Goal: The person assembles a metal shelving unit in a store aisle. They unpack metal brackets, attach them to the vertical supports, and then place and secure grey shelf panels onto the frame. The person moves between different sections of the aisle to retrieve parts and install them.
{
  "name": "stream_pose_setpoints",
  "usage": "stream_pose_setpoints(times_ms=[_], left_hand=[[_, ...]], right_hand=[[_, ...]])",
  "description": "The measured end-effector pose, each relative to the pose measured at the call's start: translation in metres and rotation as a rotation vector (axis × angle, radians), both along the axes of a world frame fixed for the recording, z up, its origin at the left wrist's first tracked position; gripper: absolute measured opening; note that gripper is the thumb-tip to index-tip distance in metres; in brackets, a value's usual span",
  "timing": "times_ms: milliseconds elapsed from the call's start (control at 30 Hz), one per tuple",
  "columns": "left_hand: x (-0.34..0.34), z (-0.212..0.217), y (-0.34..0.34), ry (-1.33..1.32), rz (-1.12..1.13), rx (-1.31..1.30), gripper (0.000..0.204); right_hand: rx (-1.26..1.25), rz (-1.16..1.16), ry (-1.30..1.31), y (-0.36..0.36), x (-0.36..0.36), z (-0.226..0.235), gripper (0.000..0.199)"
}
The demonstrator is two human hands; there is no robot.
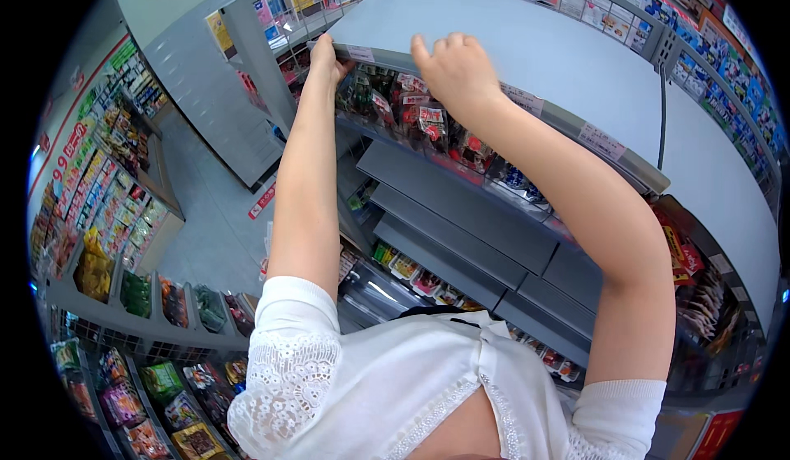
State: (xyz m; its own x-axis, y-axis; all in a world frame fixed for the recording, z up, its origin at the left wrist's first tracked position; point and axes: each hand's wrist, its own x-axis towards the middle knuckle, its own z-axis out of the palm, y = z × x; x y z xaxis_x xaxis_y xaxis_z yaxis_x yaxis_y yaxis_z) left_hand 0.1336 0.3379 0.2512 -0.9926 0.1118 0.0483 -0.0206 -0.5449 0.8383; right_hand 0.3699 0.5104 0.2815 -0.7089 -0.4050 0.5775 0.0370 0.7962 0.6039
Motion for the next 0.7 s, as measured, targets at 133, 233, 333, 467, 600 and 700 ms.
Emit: stream_pose_setpoints(times_ms=[133,233,333,467,600,700], left_hand=[[0.003,0.001,-0.005,-0.006,-0.023,-0.021,0.031],[0.001,-0.001,-0.01,0.001,-0.032,-0.056,0.029],[-0.003,-0.006,-0.002,-0.021,-0.007,-0.022,0.028],[-0.037,-0.014,0.005,-0.004,-0.047,0.033,0.034],[-0.063,-0.022,-0.015,0.007,-0.091,0.039,0.042],[-0.062,-0.024,-0.015,-0.038,-0.017,0.009,0.04]], right_hand=[[-0.129,-0.048,-0.032,-0.004,-0.021,-0.015,0.025],[-0.023,-0.003,0.158,-0.004,-0.022,-0.03,0.02],[0.041,-0.055,0.236,-0.008,-0.017,-0.033,0.019],[-0.038,0.027,0.2,0.0,-0.009,-0.025,0.023],[-0.1,0.002,0.134,0.012,0.022,-0.013,0.05],[-0.218,-0.18,0.041,0.045,0.071,-0.007,0.064]])
